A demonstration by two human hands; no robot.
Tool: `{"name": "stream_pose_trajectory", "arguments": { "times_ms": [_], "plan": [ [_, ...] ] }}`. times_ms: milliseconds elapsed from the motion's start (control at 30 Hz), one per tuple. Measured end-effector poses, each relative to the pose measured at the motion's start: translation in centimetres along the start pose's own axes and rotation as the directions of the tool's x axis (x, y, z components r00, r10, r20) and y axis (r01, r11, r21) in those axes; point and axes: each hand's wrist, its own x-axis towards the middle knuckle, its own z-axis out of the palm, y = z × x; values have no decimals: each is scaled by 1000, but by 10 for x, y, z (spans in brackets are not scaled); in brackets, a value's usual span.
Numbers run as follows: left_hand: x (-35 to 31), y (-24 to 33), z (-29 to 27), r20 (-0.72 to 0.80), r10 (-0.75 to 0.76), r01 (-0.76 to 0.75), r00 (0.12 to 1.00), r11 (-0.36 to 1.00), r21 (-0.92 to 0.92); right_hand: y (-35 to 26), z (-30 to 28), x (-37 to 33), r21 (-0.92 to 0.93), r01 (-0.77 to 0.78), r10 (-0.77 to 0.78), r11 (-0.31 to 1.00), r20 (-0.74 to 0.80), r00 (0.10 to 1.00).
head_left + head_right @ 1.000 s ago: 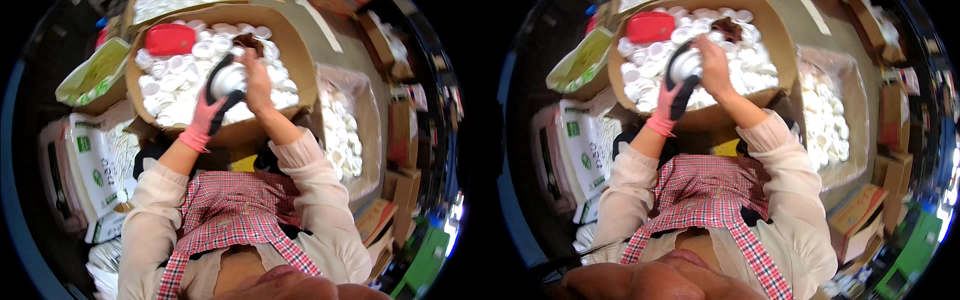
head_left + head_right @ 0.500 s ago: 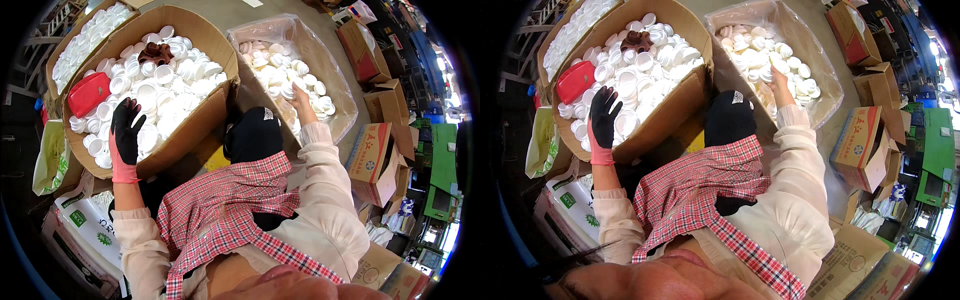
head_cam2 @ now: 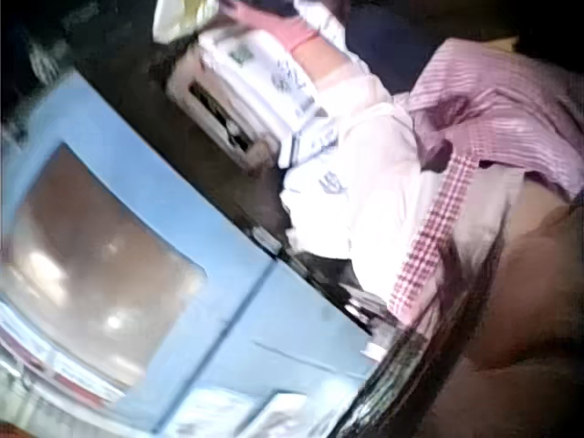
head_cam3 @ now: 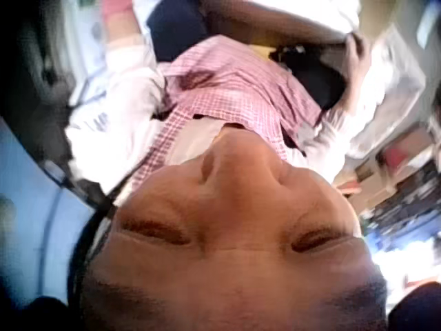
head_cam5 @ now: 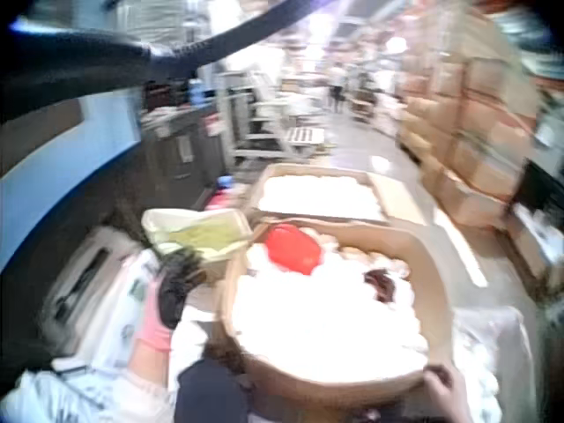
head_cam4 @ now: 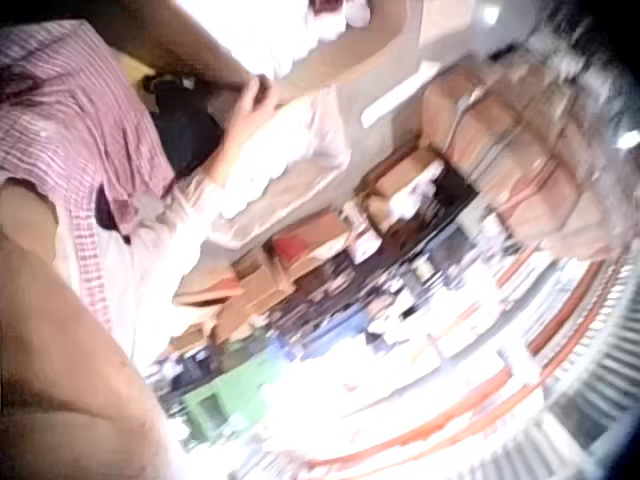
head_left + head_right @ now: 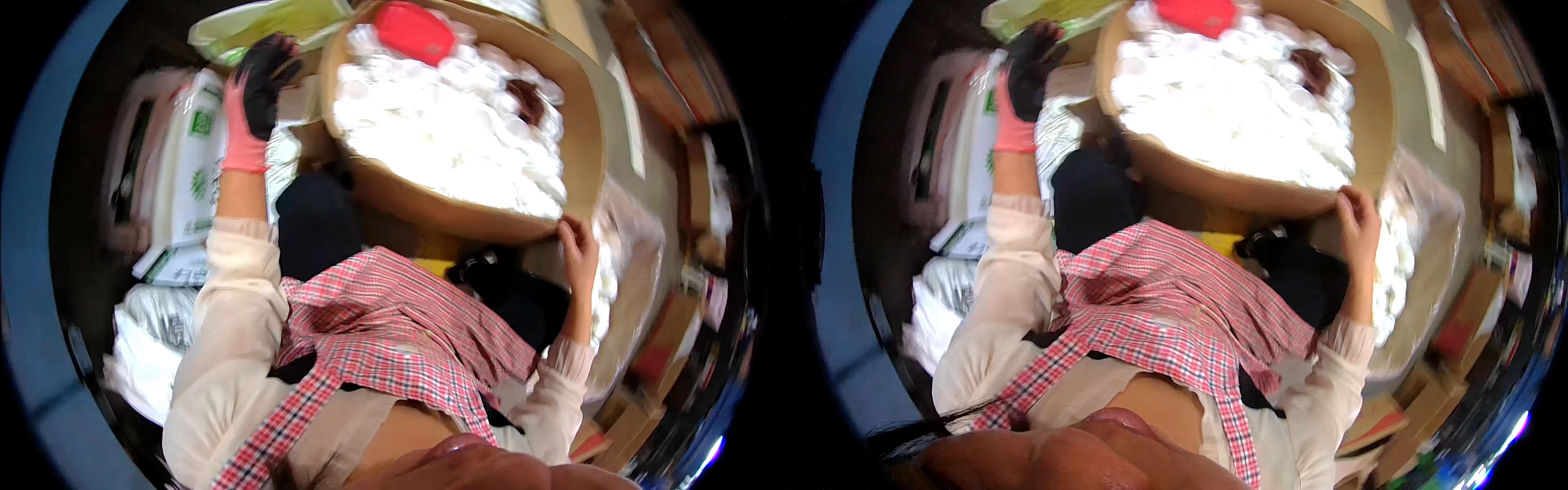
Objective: The person sits on the floor and repeatedly picks up white plastic cup halves from a cardboard box. They wipe the rim of each cup with a brown cloth, then fit the two halves together and place the assembled cup into a nearby container.
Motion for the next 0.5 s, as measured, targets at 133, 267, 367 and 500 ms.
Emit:
{"name": "stream_pose_trajectory", "arguments": {
  "times_ms": [133,267,367,500],
  "plan": [
    [-20,-3,-124,-367,-28,105,930,976,192,-78,101,15,-210,416,-337,885,327,883],
    [-61,-75,-268,-514,-54,413,856,670,617,-97,181,38,-277,682,-495,677,514,700],
    [-90,-149,-302,-362,-298,431,883,212,877,-85,208,44,-413,716,-447,563,576,684],
    [-74,-196,-243,-184,-632,-63,753,-348,935,-84,205,39,-491,668,-381,560,563,733]
  ]
}}
